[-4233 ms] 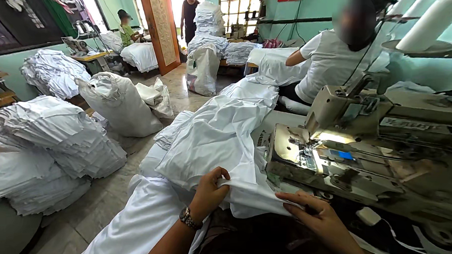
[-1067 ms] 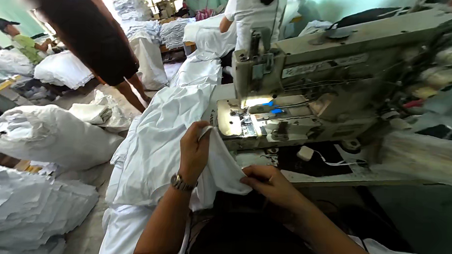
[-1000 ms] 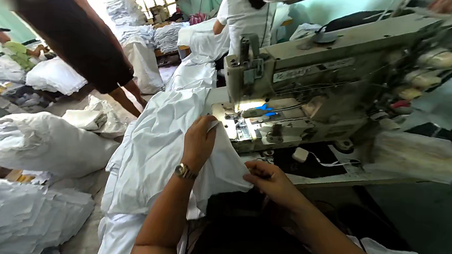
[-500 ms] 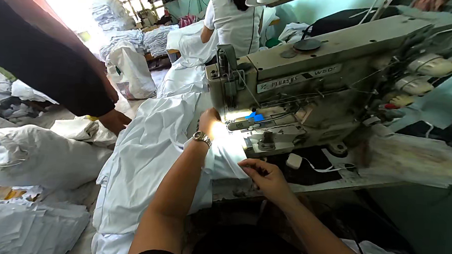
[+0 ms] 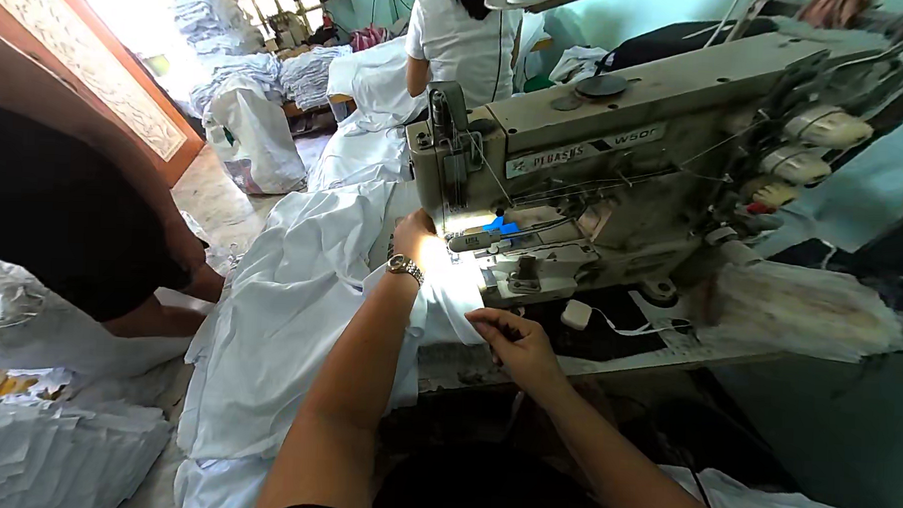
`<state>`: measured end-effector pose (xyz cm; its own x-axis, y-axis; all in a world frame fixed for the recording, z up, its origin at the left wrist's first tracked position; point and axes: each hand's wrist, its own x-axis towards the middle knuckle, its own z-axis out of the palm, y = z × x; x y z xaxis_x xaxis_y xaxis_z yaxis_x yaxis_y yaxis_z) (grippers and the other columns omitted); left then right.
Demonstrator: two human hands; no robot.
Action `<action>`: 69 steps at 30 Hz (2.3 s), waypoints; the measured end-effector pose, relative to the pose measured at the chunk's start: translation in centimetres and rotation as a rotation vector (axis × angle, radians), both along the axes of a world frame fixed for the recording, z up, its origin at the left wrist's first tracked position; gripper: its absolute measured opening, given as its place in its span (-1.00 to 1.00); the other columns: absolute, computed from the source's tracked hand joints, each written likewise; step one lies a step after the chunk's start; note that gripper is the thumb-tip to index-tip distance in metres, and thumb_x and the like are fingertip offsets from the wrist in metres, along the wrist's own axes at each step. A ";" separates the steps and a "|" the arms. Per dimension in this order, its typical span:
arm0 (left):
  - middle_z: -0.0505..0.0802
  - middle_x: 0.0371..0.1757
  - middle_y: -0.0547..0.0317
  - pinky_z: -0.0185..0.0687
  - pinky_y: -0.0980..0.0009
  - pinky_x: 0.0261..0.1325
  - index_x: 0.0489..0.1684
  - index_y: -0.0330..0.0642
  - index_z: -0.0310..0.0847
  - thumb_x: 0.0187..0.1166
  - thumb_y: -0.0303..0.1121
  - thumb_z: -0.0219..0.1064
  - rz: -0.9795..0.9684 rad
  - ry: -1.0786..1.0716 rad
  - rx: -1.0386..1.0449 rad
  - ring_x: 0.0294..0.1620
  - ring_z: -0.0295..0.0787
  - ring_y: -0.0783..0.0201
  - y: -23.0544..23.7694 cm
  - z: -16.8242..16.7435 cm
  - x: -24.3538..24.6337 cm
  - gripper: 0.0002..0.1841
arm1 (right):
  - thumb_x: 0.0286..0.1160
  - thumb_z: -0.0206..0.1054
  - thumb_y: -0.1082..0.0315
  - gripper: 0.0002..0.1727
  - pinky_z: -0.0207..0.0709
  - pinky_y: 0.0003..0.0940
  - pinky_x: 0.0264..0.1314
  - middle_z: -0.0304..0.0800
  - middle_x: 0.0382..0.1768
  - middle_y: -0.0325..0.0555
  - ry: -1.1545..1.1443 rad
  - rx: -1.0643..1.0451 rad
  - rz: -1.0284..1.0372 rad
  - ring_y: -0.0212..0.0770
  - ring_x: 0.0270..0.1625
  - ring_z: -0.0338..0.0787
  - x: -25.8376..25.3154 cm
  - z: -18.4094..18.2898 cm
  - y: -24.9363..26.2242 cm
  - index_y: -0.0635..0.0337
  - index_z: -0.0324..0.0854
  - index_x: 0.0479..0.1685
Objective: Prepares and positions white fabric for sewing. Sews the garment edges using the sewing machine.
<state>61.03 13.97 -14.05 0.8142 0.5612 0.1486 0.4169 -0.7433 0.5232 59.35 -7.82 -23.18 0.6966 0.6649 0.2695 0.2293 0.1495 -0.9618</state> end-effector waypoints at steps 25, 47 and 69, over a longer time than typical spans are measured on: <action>0.77 0.33 -0.28 0.52 -0.05 0.51 0.55 -0.42 0.44 0.85 -0.14 0.03 0.031 -0.167 0.008 0.39 0.72 -0.08 2.5 -8.0 -13.2 -0.47 | 0.53 0.40 0.40 -0.69 0.64 -0.63 -0.47 0.83 -0.33 -0.29 0.043 0.061 0.027 -0.56 -0.51 0.70 2.2 -0.1 2.9 0.23 0.78 0.22; 0.86 0.16 -0.02 0.81 0.14 0.17 -0.09 -0.22 0.84 0.60 -0.44 0.33 -0.616 -0.307 0.528 0.13 0.87 0.11 3.4 -2.4 -7.9 -0.85 | 0.48 0.14 0.46 -0.64 0.65 -0.42 -0.16 0.90 -0.06 -0.16 -0.350 -0.083 -0.037 -0.43 -0.25 0.76 4.5 3.4 3.9 0.14 0.84 0.06; 0.84 -0.08 -0.05 0.77 -0.02 0.00 -0.16 -0.32 0.76 0.53 -0.46 0.41 -0.785 0.095 0.470 -0.12 0.83 0.04 -0.4 9.8 -11.1 -0.89 | 0.42 0.57 0.15 -0.62 0.68 -0.29 -0.14 0.83 -0.17 -0.06 -0.487 -0.152 0.247 -0.30 -0.29 0.72 1.9 7.2 1.3 0.27 0.78 0.02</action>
